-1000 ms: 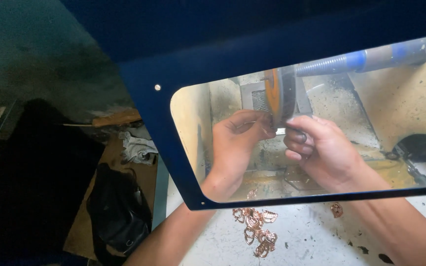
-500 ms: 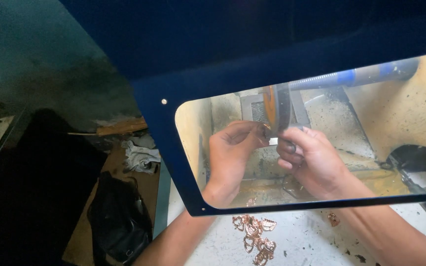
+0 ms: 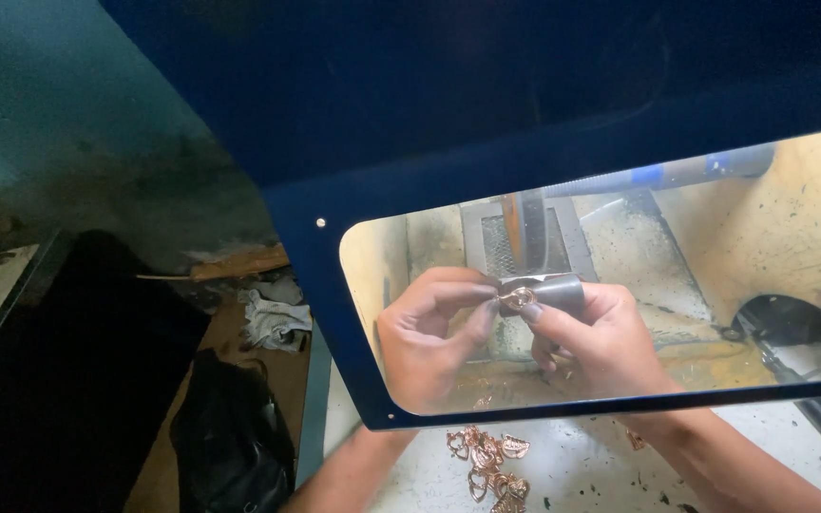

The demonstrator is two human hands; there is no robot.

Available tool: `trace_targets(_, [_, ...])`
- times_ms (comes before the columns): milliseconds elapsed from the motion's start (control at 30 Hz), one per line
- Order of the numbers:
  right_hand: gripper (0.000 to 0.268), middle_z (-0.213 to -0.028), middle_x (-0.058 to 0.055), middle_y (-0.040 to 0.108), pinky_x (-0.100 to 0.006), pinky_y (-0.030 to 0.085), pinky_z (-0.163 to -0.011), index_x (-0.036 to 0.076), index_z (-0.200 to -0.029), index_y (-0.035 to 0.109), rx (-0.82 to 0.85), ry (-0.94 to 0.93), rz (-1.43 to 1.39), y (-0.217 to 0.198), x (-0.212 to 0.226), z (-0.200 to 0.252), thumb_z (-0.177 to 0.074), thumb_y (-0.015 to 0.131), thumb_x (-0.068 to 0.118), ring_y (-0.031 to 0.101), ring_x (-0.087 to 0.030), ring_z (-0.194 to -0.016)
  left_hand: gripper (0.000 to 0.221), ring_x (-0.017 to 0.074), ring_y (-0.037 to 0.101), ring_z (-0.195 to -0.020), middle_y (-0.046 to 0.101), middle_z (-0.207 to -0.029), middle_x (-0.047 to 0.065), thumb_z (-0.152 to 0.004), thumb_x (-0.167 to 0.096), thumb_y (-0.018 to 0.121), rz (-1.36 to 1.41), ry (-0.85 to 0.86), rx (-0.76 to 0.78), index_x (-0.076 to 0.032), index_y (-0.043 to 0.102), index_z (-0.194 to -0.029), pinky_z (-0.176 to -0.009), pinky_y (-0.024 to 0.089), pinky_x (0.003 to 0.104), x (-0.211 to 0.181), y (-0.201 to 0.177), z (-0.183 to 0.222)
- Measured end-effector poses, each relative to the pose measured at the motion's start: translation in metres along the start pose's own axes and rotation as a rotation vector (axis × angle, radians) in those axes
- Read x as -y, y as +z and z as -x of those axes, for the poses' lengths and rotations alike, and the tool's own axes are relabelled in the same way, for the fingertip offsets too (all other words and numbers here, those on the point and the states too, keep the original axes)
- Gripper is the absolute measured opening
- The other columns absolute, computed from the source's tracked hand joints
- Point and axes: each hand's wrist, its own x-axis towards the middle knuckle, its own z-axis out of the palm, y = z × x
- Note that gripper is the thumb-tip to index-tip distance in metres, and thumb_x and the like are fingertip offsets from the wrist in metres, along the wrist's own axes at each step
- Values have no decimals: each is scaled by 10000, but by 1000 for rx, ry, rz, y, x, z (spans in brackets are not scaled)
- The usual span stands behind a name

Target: Polishing small jewelry components using a bench polisher inside a protective dust-collection box.

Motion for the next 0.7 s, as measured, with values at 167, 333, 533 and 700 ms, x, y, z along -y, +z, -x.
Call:
trace_targets(167, [162,-434,-146,604,-348,567,-422,-52,-788,834,8,-91,146,-9,-5,-1,-837,764,86,579,-177,-427,158,208,782,-837,780,-857,108,-732,65,823,-72,193,36,-24,799,-860,-790,679,364,-19,-4,-5])
trace_targets(333, [217,-1026,-57,849,-231,614,-727,82,-1023,829,25,-355,434,-16,-15,-4,-839,719,54,777,-107,-860,168,219,737,-947,738,-1008,123,-898,-1,731,-229,247,173,-54,648,-1034,-929,643,328,-23,-8,-1])
trace_targets(533, [179,-531,7,569,-272,397,-410,57,-775,828,-122,-43,396,-16,-21,-6,-876,787,199,506,-100,-477,210,179,740,-884,753,-965,82,-865,-51,794,-275,156,38,-104,611,-954,-843,635,287,-2,4,-7])
trace_targets(700, [179,-505,-140,591,-380,523,-589,-39,-748,811,-201,125,154,-13,-18,-15,-875,787,84,530,-210,-556,270,190,744,-884,762,-881,137,-791,-19,826,25,-228,-63,-45,570,-875,-806,633,347,12,13,-19])
